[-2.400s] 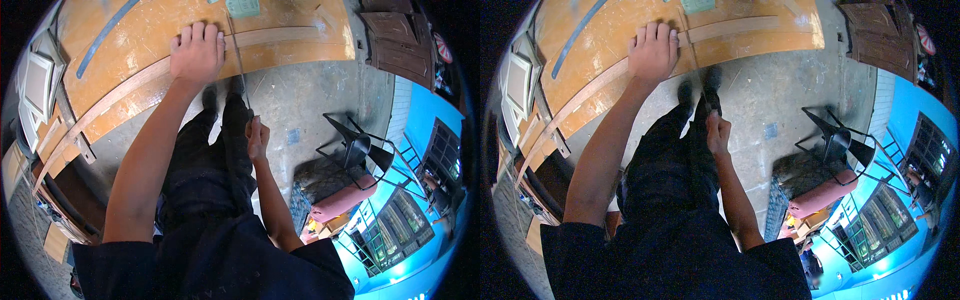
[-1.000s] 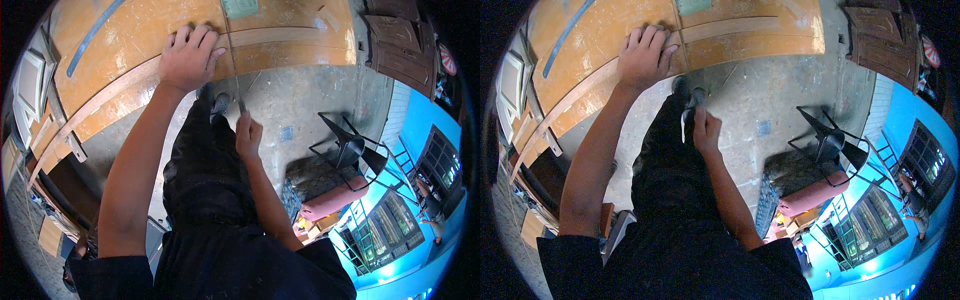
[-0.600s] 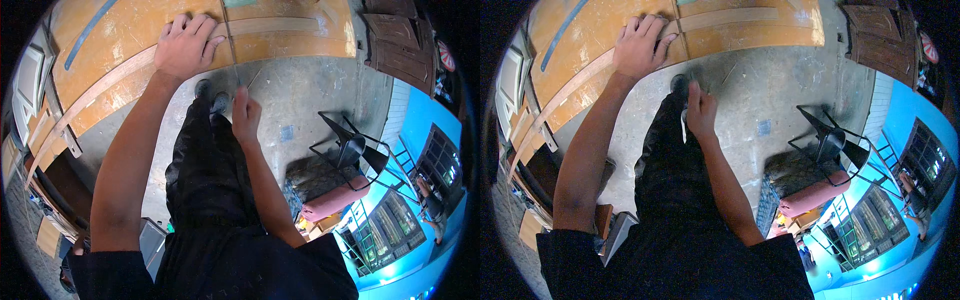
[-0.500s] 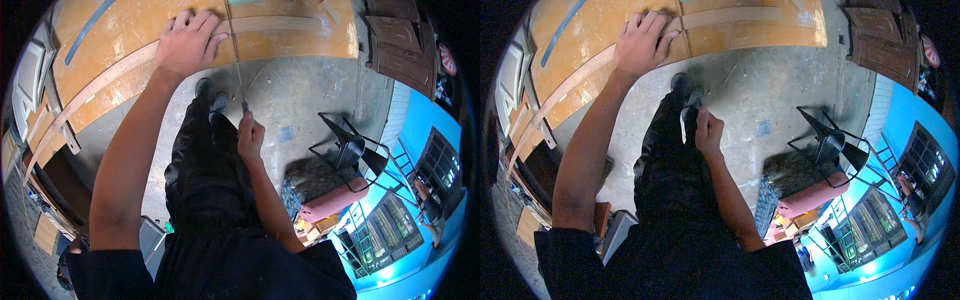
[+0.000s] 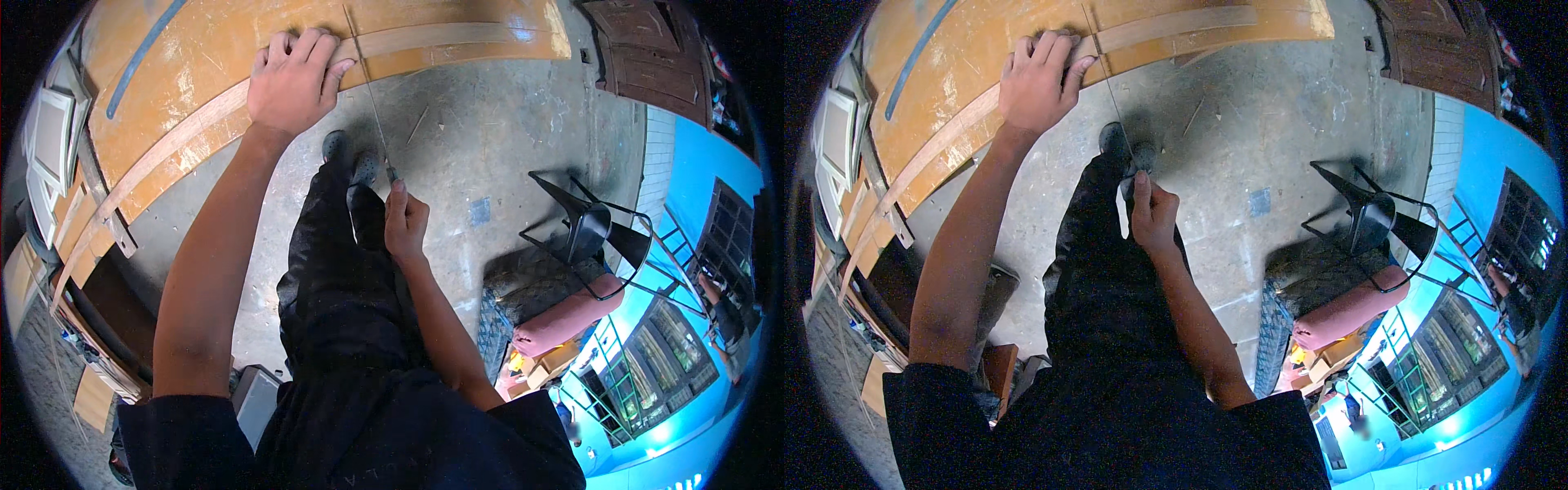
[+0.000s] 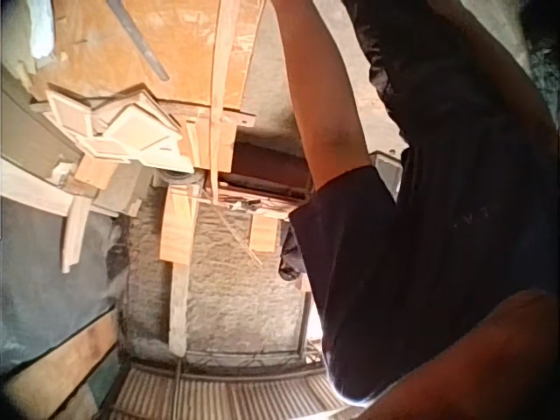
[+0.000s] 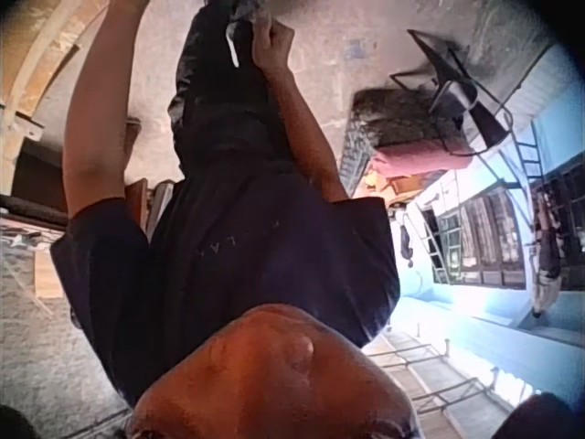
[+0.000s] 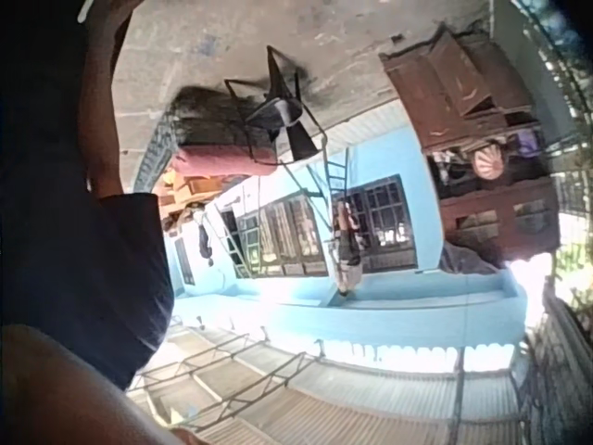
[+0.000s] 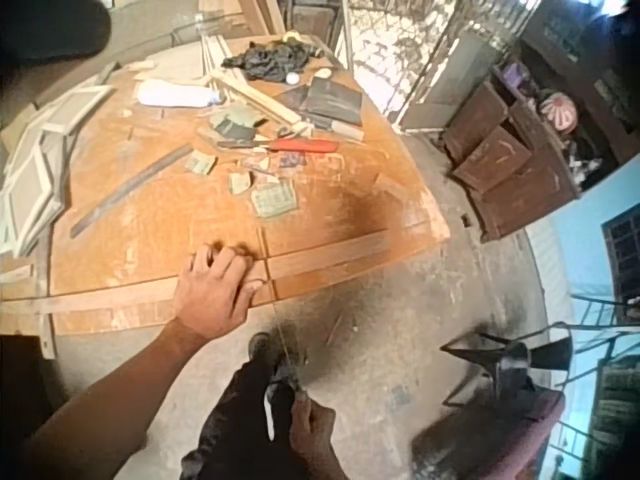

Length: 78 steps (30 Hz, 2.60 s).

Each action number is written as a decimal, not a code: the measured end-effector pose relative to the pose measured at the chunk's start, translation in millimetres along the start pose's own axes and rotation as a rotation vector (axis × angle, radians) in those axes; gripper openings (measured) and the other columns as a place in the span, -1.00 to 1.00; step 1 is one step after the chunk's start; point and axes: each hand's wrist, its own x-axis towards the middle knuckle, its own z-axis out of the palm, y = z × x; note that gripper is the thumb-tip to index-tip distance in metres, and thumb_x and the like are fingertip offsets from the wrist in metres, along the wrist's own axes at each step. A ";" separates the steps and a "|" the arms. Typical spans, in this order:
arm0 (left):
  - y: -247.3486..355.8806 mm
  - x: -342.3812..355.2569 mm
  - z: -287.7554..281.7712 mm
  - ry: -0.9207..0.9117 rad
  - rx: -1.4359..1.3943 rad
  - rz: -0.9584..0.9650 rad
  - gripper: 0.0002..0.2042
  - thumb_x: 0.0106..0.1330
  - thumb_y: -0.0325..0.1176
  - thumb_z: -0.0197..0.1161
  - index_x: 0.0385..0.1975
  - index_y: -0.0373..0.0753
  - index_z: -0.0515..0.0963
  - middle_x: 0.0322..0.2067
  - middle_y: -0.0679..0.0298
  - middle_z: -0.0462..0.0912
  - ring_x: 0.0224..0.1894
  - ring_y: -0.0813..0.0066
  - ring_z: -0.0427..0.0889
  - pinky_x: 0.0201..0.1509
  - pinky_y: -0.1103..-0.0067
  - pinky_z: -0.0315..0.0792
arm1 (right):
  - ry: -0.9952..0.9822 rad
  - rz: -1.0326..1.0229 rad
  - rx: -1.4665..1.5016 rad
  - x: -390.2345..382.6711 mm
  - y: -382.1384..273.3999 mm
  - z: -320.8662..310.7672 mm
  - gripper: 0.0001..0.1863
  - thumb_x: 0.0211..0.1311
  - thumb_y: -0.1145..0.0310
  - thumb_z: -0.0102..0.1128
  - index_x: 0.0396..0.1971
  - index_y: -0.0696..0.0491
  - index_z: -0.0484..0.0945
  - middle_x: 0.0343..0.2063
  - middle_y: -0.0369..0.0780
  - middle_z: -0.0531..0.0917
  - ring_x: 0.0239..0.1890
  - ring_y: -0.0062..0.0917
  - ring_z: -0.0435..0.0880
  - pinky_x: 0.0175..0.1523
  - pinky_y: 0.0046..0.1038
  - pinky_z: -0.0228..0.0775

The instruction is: Measure and cut a piece of wood using a ruler, pencil, and hand saw.

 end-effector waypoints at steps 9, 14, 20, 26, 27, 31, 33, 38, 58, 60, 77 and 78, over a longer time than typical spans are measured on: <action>-3.6 -2.7 0.7 -0.004 0.031 0.013 -0.74 0.36 -0.06 0.18 -0.07 0.01 0.58 -0.13 0.47 0.57 -0.10 0.31 0.50 -0.06 0.38 0.39 | 0.003 0.009 -0.009 30.3 -32.3 17.4 -0.42 0.55 0.14 -0.04 -0.67 0.23 0.36 -0.79 -0.26 0.30 -0.61 -0.71 0.22 -0.55 -0.35 0.03; 0.1 -0.8 3.2 0.058 0.004 0.021 -0.74 0.34 -0.05 0.19 -0.08 0.01 0.58 -0.13 0.50 0.57 -0.11 0.33 0.50 -0.07 0.38 0.39 | 0.004 0.003 0.003 0.3 -8.8 -3.5 -0.35 0.59 0.05 -0.15 -0.77 0.06 0.28 -0.79 -0.42 0.29 -0.68 -0.78 0.18 -0.57 -0.53 -0.08; -0.1 -1.0 8.0 0.064 -0.013 0.026 -0.75 0.33 -0.06 0.20 -0.09 0.02 0.58 -0.14 0.50 0.56 -0.11 0.33 0.49 -0.06 0.38 0.37 | 0.011 -0.117 -0.099 64.2 -41.0 31.2 -0.33 0.60 0.04 -0.18 -0.79 0.05 0.29 -0.79 -0.41 0.29 -0.67 -0.78 0.21 -0.57 -0.53 -0.04; -1.9 -0.4 -0.3 0.017 -0.030 0.009 -0.75 0.33 -0.07 0.19 -0.08 0.01 0.57 -0.14 0.48 0.56 -0.10 0.32 0.48 -0.06 0.38 0.36 | -0.009 0.008 -0.034 -1.8 -1.6 -4.1 -0.41 0.56 0.14 -0.07 -0.67 0.25 0.35 -0.78 -0.31 0.31 -0.62 -0.66 0.25 -0.55 -0.28 0.02; -1.9 -0.6 0.3 0.017 -0.032 0.008 -0.75 0.33 -0.07 0.19 -0.08 0.01 0.57 -0.14 0.48 0.56 -0.10 0.32 0.48 -0.06 0.38 0.36 | -0.018 0.030 -0.045 -9.6 -2.6 -9.8 -0.38 0.58 0.10 -0.13 -0.73 0.14 0.29 -0.77 -0.36 0.26 -0.63 -0.70 0.20 -0.55 -0.37 -0.03; -2.3 -3.1 0.6 0.000 -0.041 0.016 -0.74 0.34 -0.08 0.19 -0.07 0.01 0.56 -0.13 0.47 0.57 -0.10 0.31 0.49 -0.06 0.38 0.36 | 0.003 -0.015 -0.039 25.5 -18.5 10.8 -0.41 0.56 0.14 -0.07 -0.67 0.26 0.37 -0.78 -0.25 0.31 -0.65 -0.61 0.28 -0.54 -0.27 0.08; -1.7 -1.5 2.9 -0.004 -0.051 0.011 -0.74 0.34 -0.08 0.19 -0.06 0.01 0.56 -0.12 0.47 0.57 -0.09 0.31 0.49 -0.05 0.38 0.36 | -0.006 -0.108 -0.139 69.7 -39.8 28.6 -0.38 0.56 0.09 -0.07 -0.68 0.25 0.38 -0.79 -0.16 0.28 -0.64 -0.63 0.29 -0.54 -0.25 0.08; -4.9 -2.8 4.4 0.020 -0.048 0.016 -0.74 0.34 -0.08 0.19 -0.08 0.00 0.57 -0.12 0.47 0.57 -0.07 0.30 0.49 -0.04 0.37 0.36 | -0.027 -0.055 -0.116 64.2 -29.1 23.0 -0.37 0.55 0.07 -0.06 -0.69 0.25 0.38 -0.79 -0.13 0.25 -0.63 -0.65 0.28 -0.54 -0.24 0.06; -3.6 -1.2 -1.1 -0.006 -0.034 0.012 -0.74 0.31 -0.07 0.21 -0.10 0.00 0.57 -0.15 0.46 0.58 -0.10 0.29 0.51 -0.06 0.36 0.38 | -0.037 0.060 -0.047 -23.7 11.7 -19.4 -0.33 0.61 0.04 -0.24 -0.81 0.00 0.17 -0.82 -0.41 0.25 -0.73 -0.76 0.20 -0.60 -0.55 -0.04; -3.8 2.6 3.9 0.052 -0.024 0.024 -0.74 0.30 -0.07 0.21 -0.11 0.00 0.57 -0.17 0.46 0.57 -0.12 0.29 0.50 -0.07 0.35 0.38 | -0.027 0.068 -0.031 -13.9 13.5 -14.2 -0.34 0.61 0.04 -0.24 -0.81 0.00 0.17 -0.82 -0.41 0.25 -0.73 -0.76 0.20 -0.60 -0.55 -0.04; -1.6 -3.7 2.7 0.026 -0.038 0.024 -0.73 0.34 -0.06 0.18 -0.07 0.02 0.56 -0.11 0.46 0.58 -0.06 0.25 0.53 -0.03 0.31 0.40 | -0.003 0.090 0.037 -17.0 0.6 -1.9 -0.32 0.59 -0.03 -0.21 -0.80 0.00 0.20 -0.81 -0.40 0.25 -0.72 -0.75 0.20 -0.60 -0.53 -0.03; -1.9 -1.5 4.1 0.022 -0.035 0.017 -0.73 0.34 -0.06 0.18 -0.06 0.02 0.56 -0.10 0.46 0.58 -0.05 0.25 0.53 -0.03 0.31 0.41 | -0.008 0.088 0.068 -8.1 -1.8 -0.9 -0.32 0.59 -0.04 -0.22 -0.81 -0.02 0.19 -0.81 -0.40 0.26 -0.73 -0.75 0.21 -0.61 -0.54 -0.04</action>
